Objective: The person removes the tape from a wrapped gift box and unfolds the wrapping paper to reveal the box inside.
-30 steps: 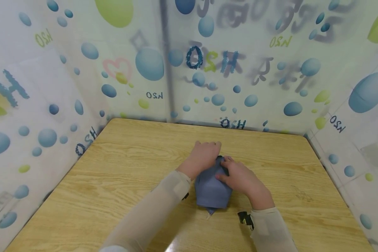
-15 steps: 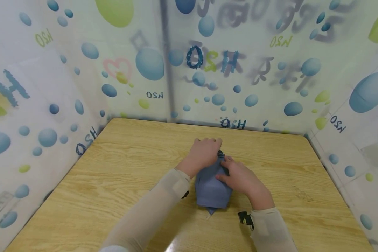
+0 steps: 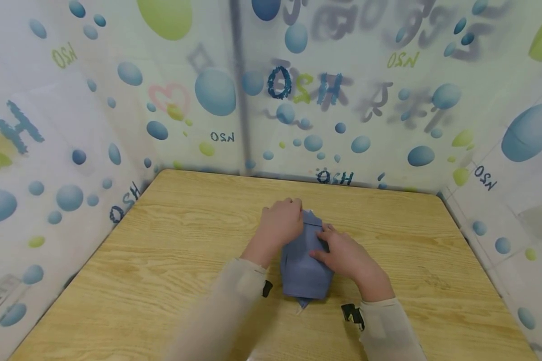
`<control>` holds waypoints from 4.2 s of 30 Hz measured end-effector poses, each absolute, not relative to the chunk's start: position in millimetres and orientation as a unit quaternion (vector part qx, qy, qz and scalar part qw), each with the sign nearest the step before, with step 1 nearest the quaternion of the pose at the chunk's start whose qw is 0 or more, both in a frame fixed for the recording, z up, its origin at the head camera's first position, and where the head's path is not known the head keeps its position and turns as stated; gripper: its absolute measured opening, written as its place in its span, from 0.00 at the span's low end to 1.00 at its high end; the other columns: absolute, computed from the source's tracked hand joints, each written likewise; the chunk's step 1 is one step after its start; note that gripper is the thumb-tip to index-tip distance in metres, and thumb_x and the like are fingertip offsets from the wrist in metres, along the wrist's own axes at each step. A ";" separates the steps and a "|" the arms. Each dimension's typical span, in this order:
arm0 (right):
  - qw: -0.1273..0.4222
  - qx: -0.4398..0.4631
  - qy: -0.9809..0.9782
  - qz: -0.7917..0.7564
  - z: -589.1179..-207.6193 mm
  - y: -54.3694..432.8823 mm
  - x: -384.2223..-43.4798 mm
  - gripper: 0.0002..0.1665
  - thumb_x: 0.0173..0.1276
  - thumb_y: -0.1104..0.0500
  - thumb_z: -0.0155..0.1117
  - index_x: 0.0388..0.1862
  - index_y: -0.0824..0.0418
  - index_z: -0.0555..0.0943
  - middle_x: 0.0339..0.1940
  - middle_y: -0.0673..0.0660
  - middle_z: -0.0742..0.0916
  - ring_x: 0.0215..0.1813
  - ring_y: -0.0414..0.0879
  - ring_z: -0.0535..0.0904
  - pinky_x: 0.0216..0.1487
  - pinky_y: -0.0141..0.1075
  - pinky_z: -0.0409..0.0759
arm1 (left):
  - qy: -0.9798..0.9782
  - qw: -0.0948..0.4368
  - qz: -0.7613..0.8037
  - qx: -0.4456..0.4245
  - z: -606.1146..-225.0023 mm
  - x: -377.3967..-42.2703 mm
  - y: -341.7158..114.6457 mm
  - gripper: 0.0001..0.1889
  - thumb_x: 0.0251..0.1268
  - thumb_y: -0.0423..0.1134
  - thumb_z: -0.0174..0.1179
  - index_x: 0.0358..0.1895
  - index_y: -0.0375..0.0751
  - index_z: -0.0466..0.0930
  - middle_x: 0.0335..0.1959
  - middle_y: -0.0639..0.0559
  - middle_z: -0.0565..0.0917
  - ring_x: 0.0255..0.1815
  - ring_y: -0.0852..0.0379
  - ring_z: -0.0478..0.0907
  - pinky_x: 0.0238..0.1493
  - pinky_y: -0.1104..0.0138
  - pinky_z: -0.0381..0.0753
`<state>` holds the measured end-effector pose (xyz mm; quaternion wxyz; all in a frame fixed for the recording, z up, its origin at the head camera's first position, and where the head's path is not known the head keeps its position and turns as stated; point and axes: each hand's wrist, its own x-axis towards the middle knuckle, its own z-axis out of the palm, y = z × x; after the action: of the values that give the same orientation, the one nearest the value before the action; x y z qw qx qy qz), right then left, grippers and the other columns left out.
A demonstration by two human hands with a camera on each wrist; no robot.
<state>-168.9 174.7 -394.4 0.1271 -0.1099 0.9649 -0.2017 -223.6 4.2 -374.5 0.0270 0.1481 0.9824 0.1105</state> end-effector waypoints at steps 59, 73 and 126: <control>0.110 -0.136 0.970 -0.168 -394.0 194.1 -166.7 0.33 0.79 0.50 0.66 0.75 0.68 0.77 0.83 0.77 0.66 0.79 0.83 0.61 0.75 0.69 0.69 | 0.987 0.030 0.138 0.076 -412.2 -171.6 -28.5 0.25 0.84 0.56 0.53 0.68 0.40 0.80 0.68 0.40 0.83 0.68 0.39 0.79 0.60 0.40 0.83; 0.109 -0.132 0.970 -0.174 -392.0 187.2 -165.5 0.28 0.76 0.56 0.70 0.69 0.70 0.81 0.79 0.76 0.73 0.79 0.71 0.71 0.76 0.63 0.72 | 0.986 0.043 0.117 0.114 -413.1 -169.0 -22.1 0.34 0.83 0.61 0.51 0.81 0.44 0.68 0.82 0.48 0.70 0.86 0.36 0.59 0.74 0.25 0.63; 0.085 -0.146 0.968 -0.186 -372.0 208.7 -172.7 0.32 0.75 0.53 0.71 0.72 0.65 0.79 0.70 0.67 0.84 0.73 0.66 0.79 0.70 0.61 0.78 | 0.967 0.057 0.141 0.203 -372.6 -208.2 -39.5 0.12 0.82 0.50 0.59 0.55 0.53 0.88 0.58 0.51 0.88 0.69 0.43 0.78 0.77 0.24 0.57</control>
<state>-172.7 208.7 -372.0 0.0855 -0.1463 0.9678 -0.1860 -208.2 -39.5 -372.6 0.0569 0.2027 0.9674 0.1406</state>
